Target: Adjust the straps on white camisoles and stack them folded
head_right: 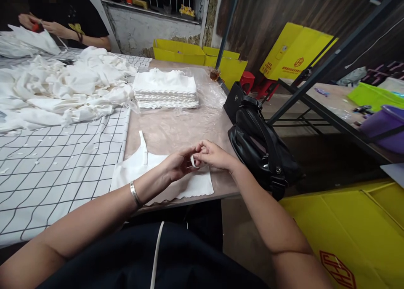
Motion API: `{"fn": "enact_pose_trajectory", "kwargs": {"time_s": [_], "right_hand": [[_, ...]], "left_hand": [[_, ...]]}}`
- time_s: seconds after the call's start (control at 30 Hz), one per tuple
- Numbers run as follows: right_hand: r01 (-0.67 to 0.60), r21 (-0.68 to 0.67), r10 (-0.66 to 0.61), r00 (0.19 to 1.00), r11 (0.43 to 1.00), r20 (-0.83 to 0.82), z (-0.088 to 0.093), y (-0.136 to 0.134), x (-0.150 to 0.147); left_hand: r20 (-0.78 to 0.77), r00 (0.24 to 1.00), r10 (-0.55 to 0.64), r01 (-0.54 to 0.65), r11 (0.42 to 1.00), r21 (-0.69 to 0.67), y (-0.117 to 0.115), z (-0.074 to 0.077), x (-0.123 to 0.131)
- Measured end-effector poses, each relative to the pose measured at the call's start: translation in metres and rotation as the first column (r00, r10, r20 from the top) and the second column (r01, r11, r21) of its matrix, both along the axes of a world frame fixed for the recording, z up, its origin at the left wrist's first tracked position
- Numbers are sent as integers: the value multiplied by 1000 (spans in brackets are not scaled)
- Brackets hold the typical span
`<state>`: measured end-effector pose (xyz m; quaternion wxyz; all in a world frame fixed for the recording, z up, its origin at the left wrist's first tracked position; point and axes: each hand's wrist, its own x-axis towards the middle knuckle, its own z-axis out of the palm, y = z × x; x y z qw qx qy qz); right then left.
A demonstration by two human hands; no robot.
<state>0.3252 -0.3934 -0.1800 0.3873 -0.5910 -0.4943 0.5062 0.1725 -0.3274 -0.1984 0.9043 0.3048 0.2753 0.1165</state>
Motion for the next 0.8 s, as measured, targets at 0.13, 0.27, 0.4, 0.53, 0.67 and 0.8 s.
{"fn": "enact_pose_trajectory", "kwargs": {"time_s": [0.13,0.27,0.4,0.53,0.67,0.8], "right_hand": [[297,167,-326,926,940,190,-2,-7,6],[183,55,-182,983,981,-34,-1,-10,-5],[144,27,-138,977,989,-162,-3,-9,-14],[80,28,-76,989,996,-127,-4,-5,-9],[-18,25,21,994,1000,-112,4,-4,3],[-196,-45,195,981,980,-25,21,-10,16]], "left_hand": [[-156,988,-15,29,995,93,1,9,-9],[-114,993,-41,48,997,64,5,17,-14],[-46,997,-65,64,997,-38,17,21,-14],[-29,998,-63,59,990,-129,24,26,-18],[-10,996,-85,83,988,-130,21,40,-23],[14,1000,11,-9,991,-136,25,43,-24]]}}
